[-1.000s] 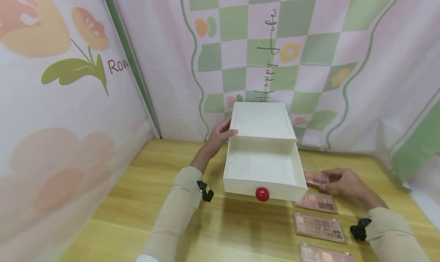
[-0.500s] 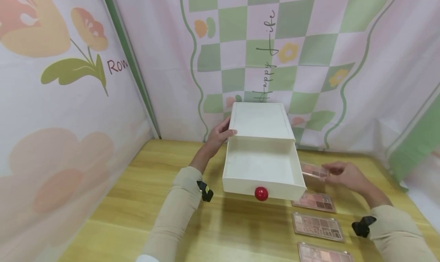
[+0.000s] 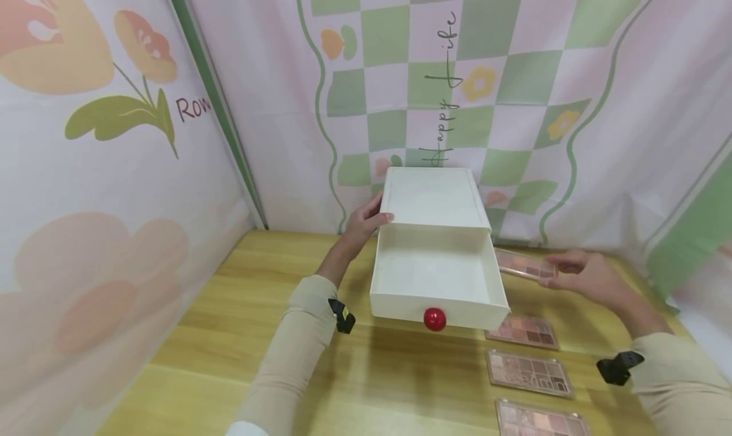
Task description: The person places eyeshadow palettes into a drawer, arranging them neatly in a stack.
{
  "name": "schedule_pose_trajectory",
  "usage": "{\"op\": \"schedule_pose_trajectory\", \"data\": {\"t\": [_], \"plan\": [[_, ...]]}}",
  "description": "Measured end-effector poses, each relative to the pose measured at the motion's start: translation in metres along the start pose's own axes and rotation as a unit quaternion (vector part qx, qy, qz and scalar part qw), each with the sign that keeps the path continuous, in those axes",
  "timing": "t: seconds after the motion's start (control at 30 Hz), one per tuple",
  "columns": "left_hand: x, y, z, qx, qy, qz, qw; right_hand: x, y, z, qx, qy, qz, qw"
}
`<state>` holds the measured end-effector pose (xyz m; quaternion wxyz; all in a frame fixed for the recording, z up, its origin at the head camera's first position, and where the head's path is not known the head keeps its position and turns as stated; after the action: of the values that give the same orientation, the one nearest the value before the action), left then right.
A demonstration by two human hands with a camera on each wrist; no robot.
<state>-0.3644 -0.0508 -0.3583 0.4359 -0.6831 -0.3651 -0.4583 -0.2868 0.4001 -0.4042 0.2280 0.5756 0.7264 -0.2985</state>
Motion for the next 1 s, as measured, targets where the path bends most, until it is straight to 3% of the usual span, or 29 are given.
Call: {"op": "schedule_pose_trajectory", "data": {"t": [0.27,0.47,0.77,1.0], "plan": [[0.0,0.002,0.0,-0.002,0.009,0.0,1.0,-0.015,0.003,-0.011,-0.012,0.01,0.018,1.0],[0.001,0.001,0.0,-0.002,0.006,0.006,1.0,-0.022,0.003,-0.016,0.025,-0.011,0.002,1.0],[0.001,-0.001,-0.001,0.003,0.007,0.009,0.9999,-0.042,0.005,-0.026,0.034,-0.016,-0.007,0.999],[0.0,0.0,0.0,0.002,0.003,0.005,1.0,-0.049,0.009,-0.03,0.069,-0.032,-0.045,0.996]]}}
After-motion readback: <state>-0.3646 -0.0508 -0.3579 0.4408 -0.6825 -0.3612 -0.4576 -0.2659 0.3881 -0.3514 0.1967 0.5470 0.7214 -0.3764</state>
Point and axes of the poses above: each hand's wrist, its own y-axis away from the middle knuckle, its own z-axis out of the palm, x = y × z, the point moved 1 cm from there along -y, towards the middle knuckle, and after that the axes turned 7 degrees about -y, right-handed, at the moved point
